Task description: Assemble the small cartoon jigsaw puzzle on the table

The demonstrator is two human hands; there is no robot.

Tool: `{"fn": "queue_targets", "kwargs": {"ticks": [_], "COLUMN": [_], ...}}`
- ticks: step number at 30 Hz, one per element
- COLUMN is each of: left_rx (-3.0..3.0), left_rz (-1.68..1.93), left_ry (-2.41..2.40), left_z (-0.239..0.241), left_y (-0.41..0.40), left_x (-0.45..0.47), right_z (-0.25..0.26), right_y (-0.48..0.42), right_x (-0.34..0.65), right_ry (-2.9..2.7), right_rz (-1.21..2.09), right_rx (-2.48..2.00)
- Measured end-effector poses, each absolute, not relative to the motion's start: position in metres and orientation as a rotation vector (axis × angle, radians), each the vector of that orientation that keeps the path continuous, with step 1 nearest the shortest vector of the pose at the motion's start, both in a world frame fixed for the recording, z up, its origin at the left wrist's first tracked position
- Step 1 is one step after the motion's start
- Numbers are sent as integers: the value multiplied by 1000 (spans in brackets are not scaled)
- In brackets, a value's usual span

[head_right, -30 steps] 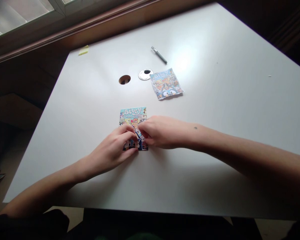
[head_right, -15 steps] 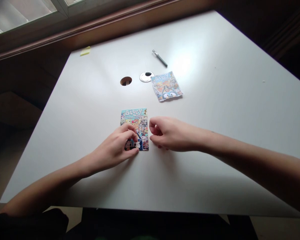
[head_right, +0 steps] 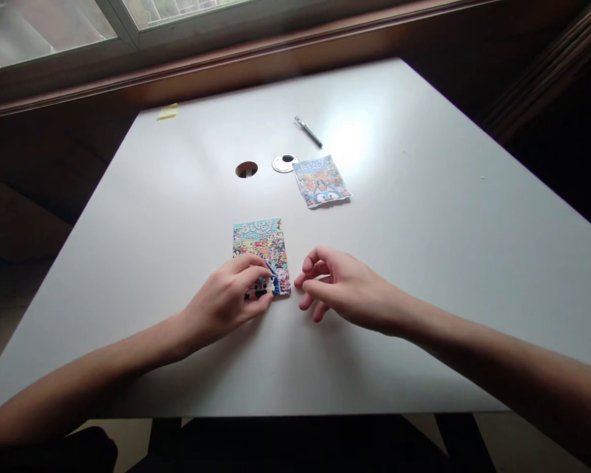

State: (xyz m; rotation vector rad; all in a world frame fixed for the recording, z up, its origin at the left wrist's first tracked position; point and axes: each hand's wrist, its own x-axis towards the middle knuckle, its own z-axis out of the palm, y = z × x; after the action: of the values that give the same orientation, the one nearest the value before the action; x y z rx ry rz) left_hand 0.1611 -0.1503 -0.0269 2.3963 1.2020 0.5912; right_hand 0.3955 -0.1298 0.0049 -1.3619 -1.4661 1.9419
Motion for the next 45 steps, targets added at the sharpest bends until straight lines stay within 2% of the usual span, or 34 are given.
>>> {"fn": "queue_targets", "kwargs": {"ticks": [12,23,45], "left_rx": [2424,2443,2404], "left_rz": [679,717,610], "left_ry": [1184,1152,1177], "left_z": [-31,-33,-33], "left_y": [-151,-151,-151], "left_x": [158,157,157], "right_z": [3,0,-14], "right_y": [-122,-118,-124], "right_x": [385,382,373], "right_ry": [-1399,-1765,-1510], "right_rz": [1979,1800,1816], "right_rx": [-1407,-1452,-1289]}}
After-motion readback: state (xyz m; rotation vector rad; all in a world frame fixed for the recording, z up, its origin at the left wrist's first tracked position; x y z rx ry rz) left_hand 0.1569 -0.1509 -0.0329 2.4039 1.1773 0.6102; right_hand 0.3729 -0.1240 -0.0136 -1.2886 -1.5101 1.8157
